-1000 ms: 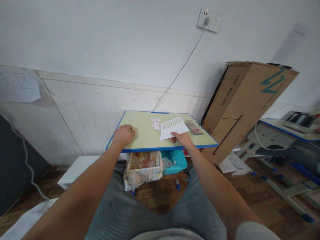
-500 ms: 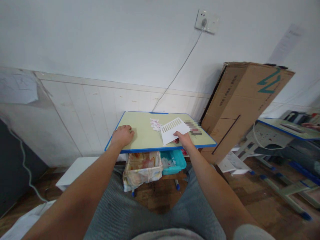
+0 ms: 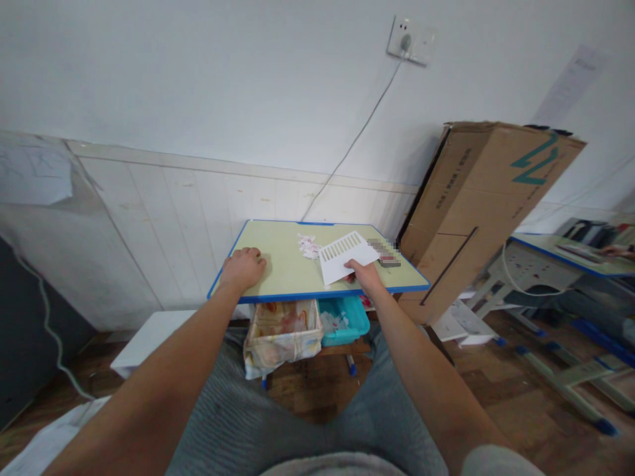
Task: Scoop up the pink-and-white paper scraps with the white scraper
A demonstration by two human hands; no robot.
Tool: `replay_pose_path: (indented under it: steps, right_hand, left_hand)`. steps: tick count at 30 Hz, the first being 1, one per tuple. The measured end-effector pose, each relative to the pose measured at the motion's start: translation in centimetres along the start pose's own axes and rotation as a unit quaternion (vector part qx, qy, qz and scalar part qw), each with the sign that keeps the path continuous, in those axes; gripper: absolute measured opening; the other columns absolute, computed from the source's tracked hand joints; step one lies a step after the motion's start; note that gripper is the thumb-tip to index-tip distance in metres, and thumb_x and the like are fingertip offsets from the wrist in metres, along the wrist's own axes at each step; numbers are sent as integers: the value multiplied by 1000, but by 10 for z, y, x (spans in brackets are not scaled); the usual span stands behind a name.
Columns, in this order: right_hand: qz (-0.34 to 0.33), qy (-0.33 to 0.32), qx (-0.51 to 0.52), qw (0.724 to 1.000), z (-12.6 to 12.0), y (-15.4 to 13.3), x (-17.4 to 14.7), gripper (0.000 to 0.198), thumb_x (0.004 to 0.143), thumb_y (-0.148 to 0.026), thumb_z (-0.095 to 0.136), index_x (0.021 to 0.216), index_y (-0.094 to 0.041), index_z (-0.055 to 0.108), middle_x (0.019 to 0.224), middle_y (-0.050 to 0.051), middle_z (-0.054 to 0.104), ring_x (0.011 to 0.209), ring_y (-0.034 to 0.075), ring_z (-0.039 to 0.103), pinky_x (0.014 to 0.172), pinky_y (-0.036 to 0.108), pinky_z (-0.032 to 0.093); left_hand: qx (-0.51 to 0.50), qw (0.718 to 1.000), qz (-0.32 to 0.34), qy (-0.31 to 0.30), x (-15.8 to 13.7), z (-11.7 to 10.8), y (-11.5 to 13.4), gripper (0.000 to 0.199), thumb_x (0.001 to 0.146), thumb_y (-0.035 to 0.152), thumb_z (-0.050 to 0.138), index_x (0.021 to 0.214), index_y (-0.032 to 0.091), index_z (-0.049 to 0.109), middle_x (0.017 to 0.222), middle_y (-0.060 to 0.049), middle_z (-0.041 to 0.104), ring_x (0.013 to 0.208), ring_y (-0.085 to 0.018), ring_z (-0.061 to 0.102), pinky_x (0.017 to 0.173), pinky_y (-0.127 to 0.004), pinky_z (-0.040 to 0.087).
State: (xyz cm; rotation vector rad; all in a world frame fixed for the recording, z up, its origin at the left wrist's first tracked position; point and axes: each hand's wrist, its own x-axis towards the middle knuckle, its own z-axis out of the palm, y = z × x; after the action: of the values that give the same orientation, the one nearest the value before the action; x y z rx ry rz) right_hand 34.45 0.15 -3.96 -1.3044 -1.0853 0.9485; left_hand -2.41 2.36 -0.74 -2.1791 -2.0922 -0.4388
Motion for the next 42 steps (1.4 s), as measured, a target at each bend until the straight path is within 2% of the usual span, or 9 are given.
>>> replay_pose_path:
  steps: [3, 6, 10, 15, 24, 32, 37, 42]
  right_hand:
    - [-9, 5, 7, 1000, 1, -3, -3, 28, 107, -20, 92, 90, -22, 70, 69, -8, 71, 50, 13, 60, 49, 24, 50]
    - [-8, 9, 9, 1000, 1, -4, -3, 31, 113, -26, 94, 91, -22, 71, 70, -10, 68, 50, 12, 58, 50, 24, 51]
    - [5, 11, 3, 1000, 0, -1, -1, 26, 122, -35, 92, 107, -19, 78, 86, -6, 74, 60, 11, 65, 56, 23, 57]
    - [18, 21, -1, 1000, -1, 1, 1, 23, 124, -39, 91, 122, -18, 82, 101, -1, 80, 70, 13, 72, 61, 25, 63]
    - [16, 29, 15, 999, 2, -6, -4, 25, 123, -35, 92, 108, -19, 79, 90, -5, 75, 62, 11, 66, 55, 22, 56]
    - [28, 41, 15, 999, 2, -8, -6, 24, 124, -39, 91, 116, -19, 80, 95, -4, 76, 65, 12, 67, 57, 23, 58]
    - [29, 40, 18, 999, 3, -9, -7, 27, 124, -41, 90, 114, -19, 80, 93, -4, 76, 64, 12, 67, 57, 23, 58]
    - [27, 27, 30, 999, 3, -12, -8, 30, 124, -42, 90, 109, -19, 79, 87, -6, 74, 60, 11, 65, 57, 24, 58]
  left_hand:
    - [0, 1000, 0, -6, 0, -1, 0, 58, 120, 36, 49, 160, 11, 84, 172, -27, 79, 162, -42, 74, 132, -54, 61]
    - [0, 1000, 0, -5, 1, 1, -1, 58, 120, 37, 50, 159, 12, 84, 172, -26, 79, 162, -41, 73, 131, -53, 61]
    - [0, 1000, 0, 6, 3, 5, -3, 57, 119, 37, 50, 157, 13, 85, 170, -25, 81, 160, -40, 74, 129, -49, 60]
    - [1, 1000, 4, 5, 3, 5, -4, 58, 119, 39, 49, 154, 13, 87, 168, -27, 81, 158, -40, 75, 128, -49, 61]
    - [8, 1000, 4, -11, 1, 0, -1, 59, 120, 37, 47, 159, 12, 83, 172, -26, 79, 162, -40, 73, 133, -52, 60]
    - [1, 1000, 5, -15, 1, 0, -2, 60, 120, 37, 45, 159, 11, 82, 174, -28, 78, 164, -42, 72, 134, -55, 59]
    - [-7, 1000, 3, 0, 1, 3, -3, 57, 118, 38, 48, 155, 15, 86, 171, -26, 80, 161, -42, 73, 131, -53, 61]
    - [-5, 1000, 6, 3, 2, 4, -3, 59, 118, 37, 48, 155, 12, 86, 169, -28, 81, 158, -44, 75, 130, -56, 62]
